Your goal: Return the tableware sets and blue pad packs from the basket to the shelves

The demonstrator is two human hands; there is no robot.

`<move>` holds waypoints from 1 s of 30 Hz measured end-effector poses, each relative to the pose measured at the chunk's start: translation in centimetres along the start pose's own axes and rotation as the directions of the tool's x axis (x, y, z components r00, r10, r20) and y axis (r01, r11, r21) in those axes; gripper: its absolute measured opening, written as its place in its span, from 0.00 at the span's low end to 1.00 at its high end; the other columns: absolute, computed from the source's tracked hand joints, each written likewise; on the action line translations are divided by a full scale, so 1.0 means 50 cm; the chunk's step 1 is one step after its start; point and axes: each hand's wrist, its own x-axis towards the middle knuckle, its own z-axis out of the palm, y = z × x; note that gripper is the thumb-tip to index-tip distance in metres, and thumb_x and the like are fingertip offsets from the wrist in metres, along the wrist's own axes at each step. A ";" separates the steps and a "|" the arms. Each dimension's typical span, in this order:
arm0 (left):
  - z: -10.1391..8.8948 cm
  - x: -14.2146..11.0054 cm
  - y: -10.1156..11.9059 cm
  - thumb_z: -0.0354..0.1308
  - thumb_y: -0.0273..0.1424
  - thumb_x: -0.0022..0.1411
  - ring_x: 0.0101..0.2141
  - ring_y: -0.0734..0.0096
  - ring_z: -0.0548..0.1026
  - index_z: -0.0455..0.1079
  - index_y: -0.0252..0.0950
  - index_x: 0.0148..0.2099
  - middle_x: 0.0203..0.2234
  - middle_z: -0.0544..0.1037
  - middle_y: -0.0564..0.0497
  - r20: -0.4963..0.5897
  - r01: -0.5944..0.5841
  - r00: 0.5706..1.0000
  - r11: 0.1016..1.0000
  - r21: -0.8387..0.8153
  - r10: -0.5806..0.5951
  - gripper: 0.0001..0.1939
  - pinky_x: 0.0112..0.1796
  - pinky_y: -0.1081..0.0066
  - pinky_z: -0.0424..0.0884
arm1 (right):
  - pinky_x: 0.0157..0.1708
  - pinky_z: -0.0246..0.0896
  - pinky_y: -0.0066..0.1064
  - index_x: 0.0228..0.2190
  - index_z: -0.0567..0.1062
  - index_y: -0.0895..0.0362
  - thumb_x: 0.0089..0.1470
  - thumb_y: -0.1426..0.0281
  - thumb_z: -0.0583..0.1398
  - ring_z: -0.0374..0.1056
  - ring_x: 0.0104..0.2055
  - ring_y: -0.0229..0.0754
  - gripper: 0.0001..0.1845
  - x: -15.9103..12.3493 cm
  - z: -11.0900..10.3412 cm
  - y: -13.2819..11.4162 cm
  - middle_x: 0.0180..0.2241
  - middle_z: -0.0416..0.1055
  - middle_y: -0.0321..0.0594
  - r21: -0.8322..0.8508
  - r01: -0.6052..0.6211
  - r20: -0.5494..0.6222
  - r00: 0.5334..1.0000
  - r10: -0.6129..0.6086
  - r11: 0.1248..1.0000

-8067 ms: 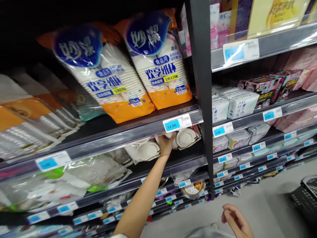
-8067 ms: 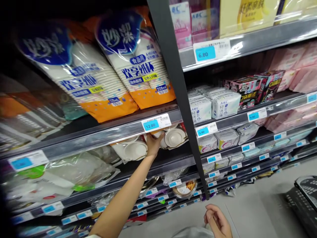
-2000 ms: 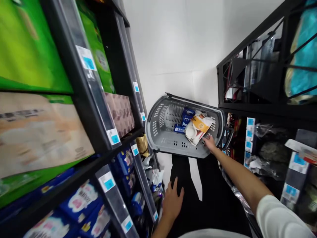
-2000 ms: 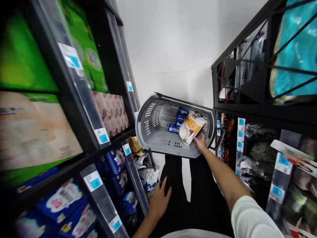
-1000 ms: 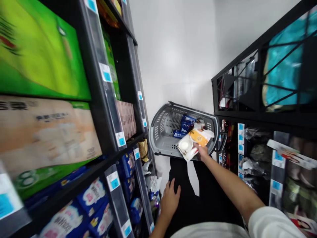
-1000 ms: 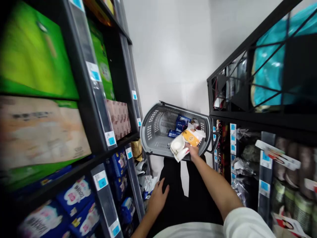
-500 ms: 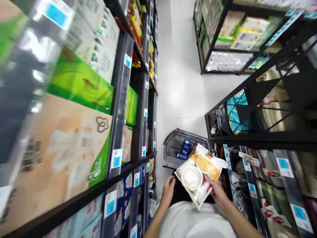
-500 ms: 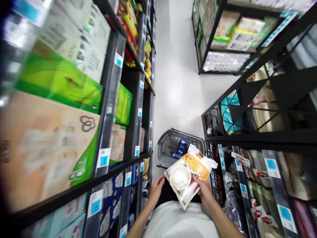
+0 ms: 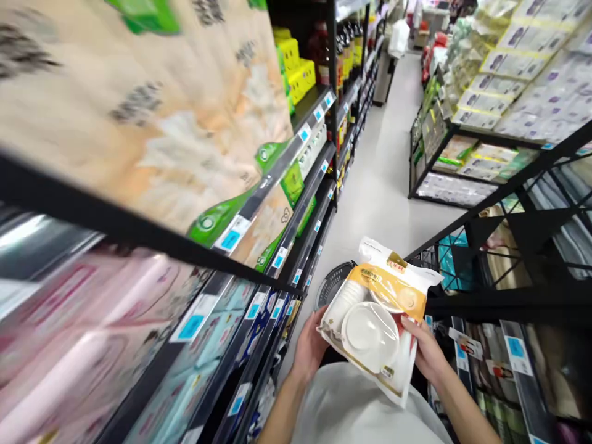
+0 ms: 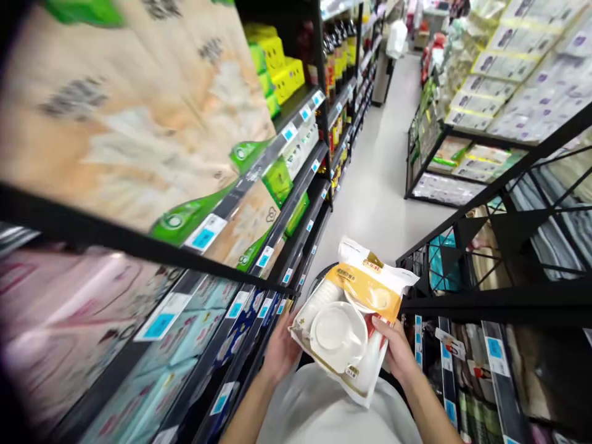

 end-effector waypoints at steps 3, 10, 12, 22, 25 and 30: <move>0.019 -0.083 -0.020 0.57 0.44 0.62 0.49 0.57 0.77 0.74 0.33 0.52 0.44 0.81 0.45 -0.063 -0.044 0.997 0.993 -0.105 0.038 0.23 0.51 0.63 0.73 | 0.30 0.70 0.29 0.32 0.80 0.57 0.35 0.63 0.77 0.74 0.29 0.44 0.21 -0.030 -0.006 -0.006 0.29 0.79 0.39 0.035 -0.018 0.094 0.995 0.015 0.999; 0.016 -0.300 -0.104 0.71 0.46 0.47 0.54 0.47 0.74 0.78 0.32 0.48 0.45 0.82 0.43 -0.105 -0.321 0.946 0.931 -0.173 0.306 0.29 0.56 0.57 0.70 | 0.31 0.73 0.34 0.33 0.80 0.56 0.29 0.60 0.78 0.75 0.28 0.46 0.26 -0.098 -0.010 0.022 0.31 0.80 0.40 -0.087 -0.060 0.335 0.938 0.085 0.994; 0.005 -0.366 -0.141 0.74 0.45 0.44 0.54 0.47 0.74 0.78 0.34 0.48 0.47 0.81 0.44 -0.187 -0.435 0.895 0.885 -0.165 0.405 0.31 0.57 0.57 0.69 | 0.29 0.73 0.33 0.32 0.80 0.55 0.28 0.59 0.78 0.74 0.27 0.44 0.26 -0.117 -0.001 0.034 0.30 0.80 0.38 -0.137 -0.071 0.402 0.908 0.121 0.988; -0.052 -0.635 -0.310 0.71 0.47 0.45 0.54 0.46 0.74 0.74 0.34 0.55 0.49 0.80 0.43 -0.542 -0.778 0.601 0.584 -0.230 0.587 0.37 0.53 0.58 0.72 | 0.31 0.73 0.33 0.32 0.79 0.53 0.27 0.61 0.78 0.74 0.29 0.45 0.27 -0.248 0.119 0.148 0.30 0.80 0.36 -0.529 -0.156 0.559 0.676 0.480 0.835; -0.088 -0.688 -0.343 0.70 0.46 0.45 0.54 0.47 0.74 0.74 0.34 0.54 0.46 0.81 0.44 -0.620 -0.834 0.534 0.478 -0.276 0.574 0.36 0.52 0.59 0.73 | 0.32 0.73 0.35 0.33 0.78 0.52 0.27 0.61 0.78 0.75 0.31 0.47 0.27 -0.309 0.154 0.194 0.31 0.80 0.35 -0.604 -0.111 0.580 0.618 0.531 0.789; -0.177 -0.775 -0.402 0.71 0.43 0.46 0.52 0.50 0.76 0.76 0.34 0.50 0.43 0.82 0.46 -0.754 -0.892 0.441 0.329 -0.310 0.486 0.30 0.50 0.62 0.74 | 0.36 0.74 0.41 0.36 0.79 0.53 0.28 0.59 0.77 0.76 0.34 0.52 0.30 -0.431 0.213 0.289 0.34 0.81 0.39 -0.684 -0.008 0.641 0.469 0.607 0.729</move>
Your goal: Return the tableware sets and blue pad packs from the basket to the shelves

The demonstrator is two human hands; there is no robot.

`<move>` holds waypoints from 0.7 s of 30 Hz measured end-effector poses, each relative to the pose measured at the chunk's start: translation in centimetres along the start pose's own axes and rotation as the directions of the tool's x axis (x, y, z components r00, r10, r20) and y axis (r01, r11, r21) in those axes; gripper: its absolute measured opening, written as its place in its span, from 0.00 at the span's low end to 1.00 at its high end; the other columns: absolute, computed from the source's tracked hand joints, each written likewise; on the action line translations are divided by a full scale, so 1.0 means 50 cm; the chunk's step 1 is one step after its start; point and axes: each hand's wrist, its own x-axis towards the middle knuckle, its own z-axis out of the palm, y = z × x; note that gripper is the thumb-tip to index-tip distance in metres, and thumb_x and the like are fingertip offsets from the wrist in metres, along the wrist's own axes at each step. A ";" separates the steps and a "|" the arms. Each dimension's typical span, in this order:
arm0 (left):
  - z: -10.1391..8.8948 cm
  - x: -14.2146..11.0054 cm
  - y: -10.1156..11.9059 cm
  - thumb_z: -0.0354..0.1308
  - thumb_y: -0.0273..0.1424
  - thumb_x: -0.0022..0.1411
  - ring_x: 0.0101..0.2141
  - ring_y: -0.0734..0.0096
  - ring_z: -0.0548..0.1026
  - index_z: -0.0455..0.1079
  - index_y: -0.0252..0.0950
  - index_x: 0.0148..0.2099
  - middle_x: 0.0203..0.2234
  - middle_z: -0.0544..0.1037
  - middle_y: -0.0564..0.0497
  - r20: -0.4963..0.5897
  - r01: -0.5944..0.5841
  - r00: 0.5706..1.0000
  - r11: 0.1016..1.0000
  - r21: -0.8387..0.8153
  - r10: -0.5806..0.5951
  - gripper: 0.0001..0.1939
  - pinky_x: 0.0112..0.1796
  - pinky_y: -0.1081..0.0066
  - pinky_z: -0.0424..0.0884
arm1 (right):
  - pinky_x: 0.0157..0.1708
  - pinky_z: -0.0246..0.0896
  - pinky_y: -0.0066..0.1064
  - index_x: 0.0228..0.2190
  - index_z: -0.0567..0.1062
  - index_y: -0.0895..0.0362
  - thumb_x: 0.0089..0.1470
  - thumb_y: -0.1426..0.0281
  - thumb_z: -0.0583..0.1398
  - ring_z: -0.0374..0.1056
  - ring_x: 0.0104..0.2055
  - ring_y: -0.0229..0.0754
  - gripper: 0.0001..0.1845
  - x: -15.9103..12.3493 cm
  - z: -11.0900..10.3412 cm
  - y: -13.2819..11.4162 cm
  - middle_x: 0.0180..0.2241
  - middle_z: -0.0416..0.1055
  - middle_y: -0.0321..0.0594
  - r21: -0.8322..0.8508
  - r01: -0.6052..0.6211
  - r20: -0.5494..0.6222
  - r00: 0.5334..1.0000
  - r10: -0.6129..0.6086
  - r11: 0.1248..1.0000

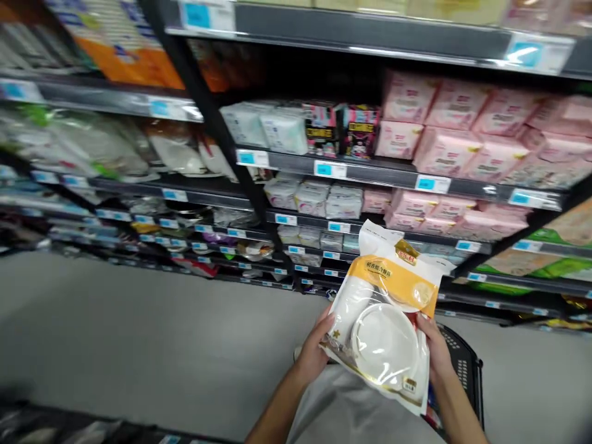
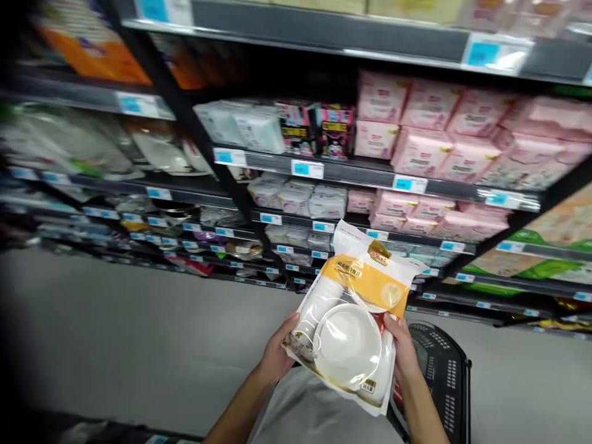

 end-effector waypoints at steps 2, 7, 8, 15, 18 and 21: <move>-0.052 0.001 0.048 0.71 0.43 0.45 0.53 0.50 0.75 0.76 0.35 0.49 0.44 0.82 0.46 -0.040 -0.040 0.998 0.999 -0.030 0.039 0.29 0.51 0.62 0.73 | 0.36 0.74 0.41 0.35 0.79 0.54 0.25 0.59 0.78 0.77 0.34 0.53 0.31 0.023 0.077 0.024 0.34 0.81 0.40 -0.033 -0.046 0.039 0.998 0.047 0.998; -0.206 -0.012 0.194 0.72 0.42 0.43 0.56 0.50 0.73 0.77 0.36 0.46 0.43 0.82 0.47 -0.173 -0.159 0.975 0.981 -0.110 0.138 0.27 0.55 0.61 0.71 | 0.35 0.74 0.39 0.34 0.79 0.55 0.26 0.59 0.78 0.77 0.33 0.53 0.31 0.076 0.294 0.125 0.35 0.81 0.42 -0.165 -0.148 0.182 0.967 0.178 0.975; -0.236 -0.019 0.221 0.72 0.41 0.43 0.55 0.51 0.74 0.78 0.36 0.44 0.42 0.82 0.48 -0.218 -0.176 0.965 0.976 -0.131 0.145 0.25 0.55 0.62 0.71 | 0.35 0.73 0.40 0.34 0.78 0.55 0.27 0.59 0.78 0.77 0.34 0.53 0.30 0.082 0.335 0.150 0.35 0.81 0.43 -0.187 -0.161 0.210 0.957 0.200 0.969; -0.368 -0.088 0.339 0.72 0.41 0.47 0.56 0.54 0.74 0.80 0.40 0.43 0.47 0.81 0.49 -0.449 -0.327 0.860 0.938 -0.118 0.243 0.21 0.57 0.62 0.69 | 0.36 0.71 0.35 0.37 0.76 0.57 0.31 0.59 0.78 0.76 0.33 0.48 0.31 0.097 0.536 0.285 0.34 0.80 0.40 -0.321 -0.214 0.299 0.901 0.314 0.922; -0.405 -0.095 0.364 0.72 0.49 0.45 0.59 0.48 0.69 0.80 0.40 0.45 0.50 0.80 0.47 -0.476 -0.364 0.823 0.931 -0.020 0.311 0.27 0.60 0.58 0.66 | 0.35 0.70 0.34 0.36 0.76 0.58 0.30 0.59 0.78 0.75 0.32 0.46 0.31 0.102 0.593 0.308 0.33 0.80 0.40 -0.366 -0.214 0.317 0.886 0.337 0.906; -0.454 -0.083 0.384 0.73 0.53 0.41 0.60 0.43 0.68 0.81 0.38 0.45 0.50 0.80 0.45 -0.439 -0.383 0.810 0.917 0.108 0.390 0.32 0.63 0.54 0.61 | 0.36 0.69 0.34 0.34 0.76 0.58 0.29 0.60 0.78 0.74 0.33 0.47 0.30 0.113 0.648 0.318 0.32 0.79 0.40 -0.412 -0.195 0.345 0.871 0.351 0.890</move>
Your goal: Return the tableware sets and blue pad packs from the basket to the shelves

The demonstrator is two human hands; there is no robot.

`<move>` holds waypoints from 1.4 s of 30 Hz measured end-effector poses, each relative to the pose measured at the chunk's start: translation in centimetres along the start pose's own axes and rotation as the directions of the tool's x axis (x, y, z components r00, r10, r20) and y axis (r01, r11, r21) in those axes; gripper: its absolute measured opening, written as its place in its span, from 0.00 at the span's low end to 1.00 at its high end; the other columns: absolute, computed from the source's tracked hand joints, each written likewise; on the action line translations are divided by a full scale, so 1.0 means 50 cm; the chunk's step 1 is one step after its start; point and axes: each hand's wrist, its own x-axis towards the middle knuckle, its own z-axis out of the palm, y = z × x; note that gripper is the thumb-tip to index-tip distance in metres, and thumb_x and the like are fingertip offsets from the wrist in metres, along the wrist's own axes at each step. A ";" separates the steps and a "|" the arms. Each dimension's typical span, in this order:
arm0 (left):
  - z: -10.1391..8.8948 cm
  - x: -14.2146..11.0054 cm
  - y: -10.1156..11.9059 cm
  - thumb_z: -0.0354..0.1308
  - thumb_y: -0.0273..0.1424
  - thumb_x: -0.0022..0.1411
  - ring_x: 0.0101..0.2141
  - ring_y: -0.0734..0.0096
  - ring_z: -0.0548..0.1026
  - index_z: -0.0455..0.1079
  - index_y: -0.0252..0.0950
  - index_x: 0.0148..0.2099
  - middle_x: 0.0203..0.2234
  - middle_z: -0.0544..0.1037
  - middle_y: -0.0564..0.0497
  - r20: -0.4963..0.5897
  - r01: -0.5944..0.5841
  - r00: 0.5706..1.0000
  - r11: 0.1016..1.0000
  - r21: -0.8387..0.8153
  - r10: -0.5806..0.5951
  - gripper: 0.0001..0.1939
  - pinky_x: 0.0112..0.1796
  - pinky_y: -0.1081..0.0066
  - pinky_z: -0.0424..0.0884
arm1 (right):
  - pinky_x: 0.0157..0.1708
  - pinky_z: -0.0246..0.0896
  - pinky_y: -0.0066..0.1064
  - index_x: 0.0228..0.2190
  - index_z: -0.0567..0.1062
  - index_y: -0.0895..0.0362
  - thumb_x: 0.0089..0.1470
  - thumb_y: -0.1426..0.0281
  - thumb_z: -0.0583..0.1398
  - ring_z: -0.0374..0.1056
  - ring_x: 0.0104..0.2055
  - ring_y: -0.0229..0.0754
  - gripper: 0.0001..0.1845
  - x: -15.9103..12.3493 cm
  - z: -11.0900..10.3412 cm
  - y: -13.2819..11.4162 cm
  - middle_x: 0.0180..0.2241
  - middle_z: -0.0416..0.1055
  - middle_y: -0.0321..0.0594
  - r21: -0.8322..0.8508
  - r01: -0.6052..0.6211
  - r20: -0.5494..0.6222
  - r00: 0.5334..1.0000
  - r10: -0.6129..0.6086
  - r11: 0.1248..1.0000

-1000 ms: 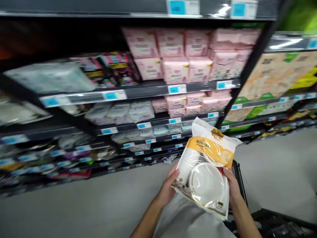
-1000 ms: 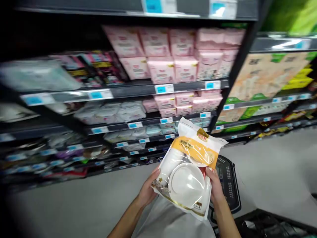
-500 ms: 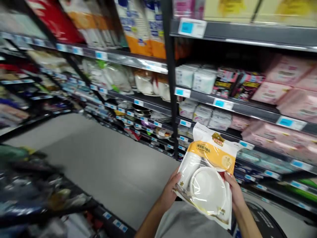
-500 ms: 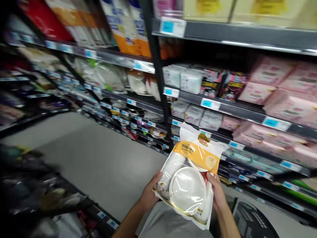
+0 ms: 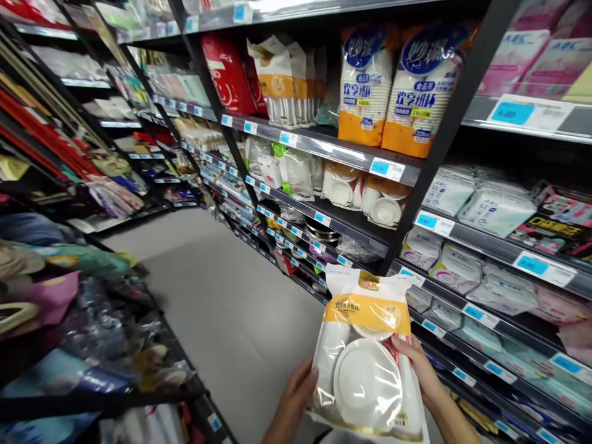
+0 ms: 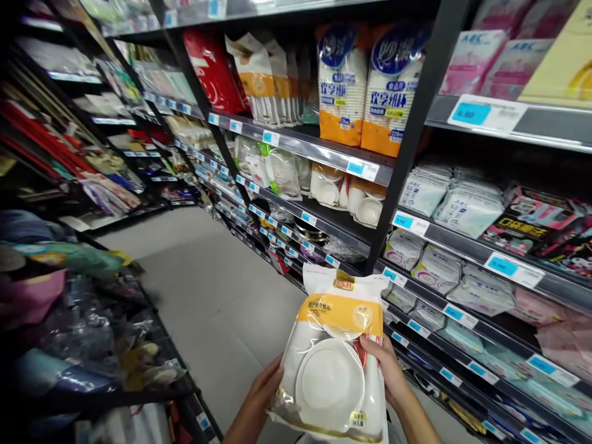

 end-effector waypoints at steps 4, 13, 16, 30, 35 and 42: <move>-0.040 0.062 0.008 0.70 0.55 0.46 0.60 0.40 0.67 0.80 0.38 0.48 0.51 0.79 0.43 0.065 -0.073 0.996 0.994 0.086 0.067 0.33 0.62 0.49 0.60 | 0.39 0.69 0.36 0.35 0.76 0.57 0.30 0.58 0.78 0.75 0.36 0.49 0.30 0.057 0.052 -0.019 0.34 0.79 0.40 -0.085 0.012 0.034 0.999 -0.009 0.996; -0.048 0.242 0.146 0.67 0.50 0.55 0.57 0.48 0.71 0.70 0.35 0.58 0.57 0.74 0.39 0.198 -0.238 0.961 0.939 0.248 0.191 0.34 0.56 0.59 0.70 | 0.53 0.66 0.49 0.48 0.77 0.56 0.42 0.51 0.73 0.75 0.45 0.58 0.35 0.241 0.203 -0.080 0.43 0.79 0.47 -0.281 0.245 0.305 0.940 -0.156 0.928; -0.026 0.317 0.234 0.66 0.49 0.56 0.55 0.49 0.72 0.68 0.33 0.57 0.55 0.75 0.39 0.143 -0.273 0.960 0.912 0.305 0.240 0.34 0.53 0.61 0.71 | 0.54 0.66 0.50 0.49 0.77 0.57 0.43 0.50 0.71 0.74 0.48 0.59 0.35 0.304 0.268 -0.121 0.45 0.78 0.49 -0.256 0.332 0.355 0.906 -0.231 0.908; 0.078 0.619 0.481 0.68 0.41 0.56 0.50 0.56 0.74 0.64 0.34 0.61 0.53 0.75 0.42 0.403 -0.442 0.847 0.880 0.171 0.347 0.34 0.49 0.65 0.72 | 0.51 0.67 0.37 0.62 0.64 0.49 0.45 0.56 0.72 0.70 0.54 0.51 0.45 0.494 0.401 -0.215 0.57 0.70 0.47 -0.270 0.606 -0.058 0.766 -0.641 0.748; 0.087 0.702 0.539 0.66 0.36 0.59 0.53 0.58 0.72 0.63 0.39 0.64 0.56 0.73 0.46 0.592 -0.564 0.714 0.808 0.169 0.374 0.32 0.54 0.65 0.68 | 0.48 0.67 0.39 0.65 0.59 0.48 0.41 0.62 0.74 0.71 0.49 0.50 0.53 0.513 0.442 -0.222 0.56 0.69 0.49 -0.278 0.698 -0.133 0.653 -0.746 0.660; 0.106 0.794 0.592 0.67 0.38 0.57 0.58 0.50 0.68 0.61 0.37 0.66 0.59 0.70 0.41 0.657 -0.651 0.673 0.695 0.306 0.341 0.37 0.58 0.56 0.65 | 0.51 0.64 0.48 0.63 0.63 0.49 0.42 0.62 0.74 0.71 0.46 0.52 0.49 0.529 0.487 -0.261 0.53 0.71 0.51 -0.397 0.695 -0.216 0.564 -0.797 0.599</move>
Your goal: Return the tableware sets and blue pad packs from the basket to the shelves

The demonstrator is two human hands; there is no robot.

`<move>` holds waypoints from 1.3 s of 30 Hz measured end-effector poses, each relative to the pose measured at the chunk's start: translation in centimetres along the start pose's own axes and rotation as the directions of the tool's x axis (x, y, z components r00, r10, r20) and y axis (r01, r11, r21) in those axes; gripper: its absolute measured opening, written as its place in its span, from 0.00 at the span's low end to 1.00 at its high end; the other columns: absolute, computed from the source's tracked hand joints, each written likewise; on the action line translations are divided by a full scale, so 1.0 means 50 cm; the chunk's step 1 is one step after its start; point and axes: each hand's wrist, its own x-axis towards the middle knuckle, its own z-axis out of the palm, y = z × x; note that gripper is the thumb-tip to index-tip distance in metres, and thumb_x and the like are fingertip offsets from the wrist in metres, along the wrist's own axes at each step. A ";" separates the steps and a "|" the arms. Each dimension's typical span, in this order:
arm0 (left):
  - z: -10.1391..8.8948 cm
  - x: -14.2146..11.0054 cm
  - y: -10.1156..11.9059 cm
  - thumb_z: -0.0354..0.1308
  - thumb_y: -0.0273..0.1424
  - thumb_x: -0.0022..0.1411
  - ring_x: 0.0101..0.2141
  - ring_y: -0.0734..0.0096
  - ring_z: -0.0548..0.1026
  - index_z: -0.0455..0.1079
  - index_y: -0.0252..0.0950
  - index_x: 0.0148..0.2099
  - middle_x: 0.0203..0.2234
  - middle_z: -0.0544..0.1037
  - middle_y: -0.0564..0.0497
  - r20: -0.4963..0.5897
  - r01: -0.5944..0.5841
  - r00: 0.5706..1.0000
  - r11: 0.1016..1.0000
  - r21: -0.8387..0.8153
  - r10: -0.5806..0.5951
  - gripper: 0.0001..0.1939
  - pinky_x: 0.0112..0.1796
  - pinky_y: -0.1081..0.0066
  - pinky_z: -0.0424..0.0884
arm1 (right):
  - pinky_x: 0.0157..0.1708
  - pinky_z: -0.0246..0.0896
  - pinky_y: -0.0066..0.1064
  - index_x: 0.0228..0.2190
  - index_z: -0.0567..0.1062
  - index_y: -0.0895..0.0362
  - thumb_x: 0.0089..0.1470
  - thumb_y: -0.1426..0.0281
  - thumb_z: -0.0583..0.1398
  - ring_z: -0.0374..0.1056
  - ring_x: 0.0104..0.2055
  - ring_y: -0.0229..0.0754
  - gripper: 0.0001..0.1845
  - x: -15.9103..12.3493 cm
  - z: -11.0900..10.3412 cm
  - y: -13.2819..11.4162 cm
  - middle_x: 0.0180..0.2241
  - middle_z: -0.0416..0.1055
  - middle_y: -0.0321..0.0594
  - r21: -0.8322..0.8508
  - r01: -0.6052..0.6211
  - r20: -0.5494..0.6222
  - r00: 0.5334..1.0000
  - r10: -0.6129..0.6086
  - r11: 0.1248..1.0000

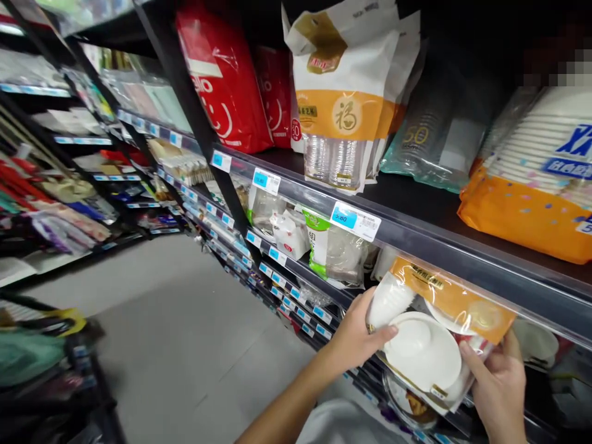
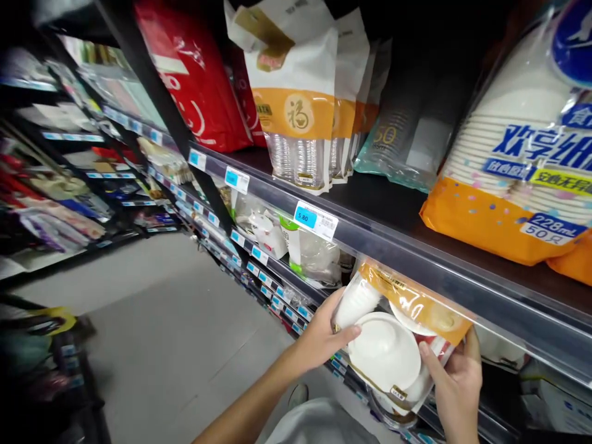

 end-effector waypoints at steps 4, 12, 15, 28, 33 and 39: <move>-0.018 0.040 -0.013 0.67 0.38 0.57 0.55 0.51 0.70 0.63 0.38 0.64 0.55 0.72 0.41 0.015 -0.026 1.000 0.999 0.019 0.025 0.35 0.56 0.55 0.67 | 0.51 0.64 0.45 0.57 0.71 0.52 0.40 0.62 0.74 0.70 0.45 0.50 0.42 0.020 0.035 -0.015 0.52 0.71 0.49 -0.088 0.066 -0.056 0.996 -0.071 0.994; -0.013 0.099 -0.031 0.61 0.35 0.63 0.61 0.51 0.65 0.56 0.34 0.68 0.60 0.68 0.37 0.024 -0.123 0.992 0.988 0.094 0.122 0.35 0.60 0.54 0.62 | 0.48 0.65 0.48 0.34 0.74 0.56 0.30 0.60 0.75 0.69 0.38 0.47 0.28 0.077 0.087 -0.028 0.37 0.73 0.42 -0.140 0.072 -0.241 0.965 -0.105 0.988; 0.008 0.111 -0.042 0.59 0.31 0.63 0.64 0.50 0.60 0.50 0.30 0.70 0.64 0.62 0.33 0.013 -0.144 0.990 0.985 0.092 0.143 0.37 0.64 0.52 0.57 | 0.43 0.68 0.42 0.32 0.73 0.56 0.31 0.61 0.75 0.69 0.35 0.45 0.26 0.094 0.088 -0.018 0.33 0.73 0.41 -0.186 0.119 -0.242 0.956 -0.163 0.975; 0.051 0.100 -0.117 0.50 0.33 0.70 0.69 0.44 0.49 0.35 0.28 0.73 0.67 0.50 0.26 -0.070 -0.211 0.968 0.931 0.298 0.241 0.39 0.65 0.45 0.53 | 0.46 0.66 0.44 0.34 0.70 0.55 0.43 0.59 0.70 0.69 0.36 0.46 0.21 0.091 0.120 0.000 0.33 0.71 0.40 -0.253 0.204 -0.111 0.965 -0.238 0.946; 0.053 0.078 -0.104 0.46 0.30 0.72 0.70 0.45 0.44 0.27 0.33 0.74 0.69 0.45 0.26 -0.059 -0.240 0.951 0.847 0.475 0.303 0.38 0.64 0.45 0.56 | 0.57 0.59 0.52 0.42 0.70 0.54 0.42 0.61 0.71 0.69 0.44 0.49 0.27 0.071 0.125 -0.002 0.39 0.70 0.43 -0.235 0.196 -0.116 0.967 -0.228 0.952; 0.039 0.027 -0.118 0.46 0.24 0.71 0.69 0.48 0.49 0.39 0.39 0.74 0.67 0.51 0.31 -0.053 -0.323 0.895 0.726 0.607 0.443 0.34 0.62 0.48 0.61 | 0.60 0.56 0.54 0.63 0.57 0.53 0.45 0.61 0.71 0.64 0.58 0.55 0.48 0.039 0.078 0.040 0.57 0.64 0.54 -0.306 0.142 0.041 0.990 -0.136 0.941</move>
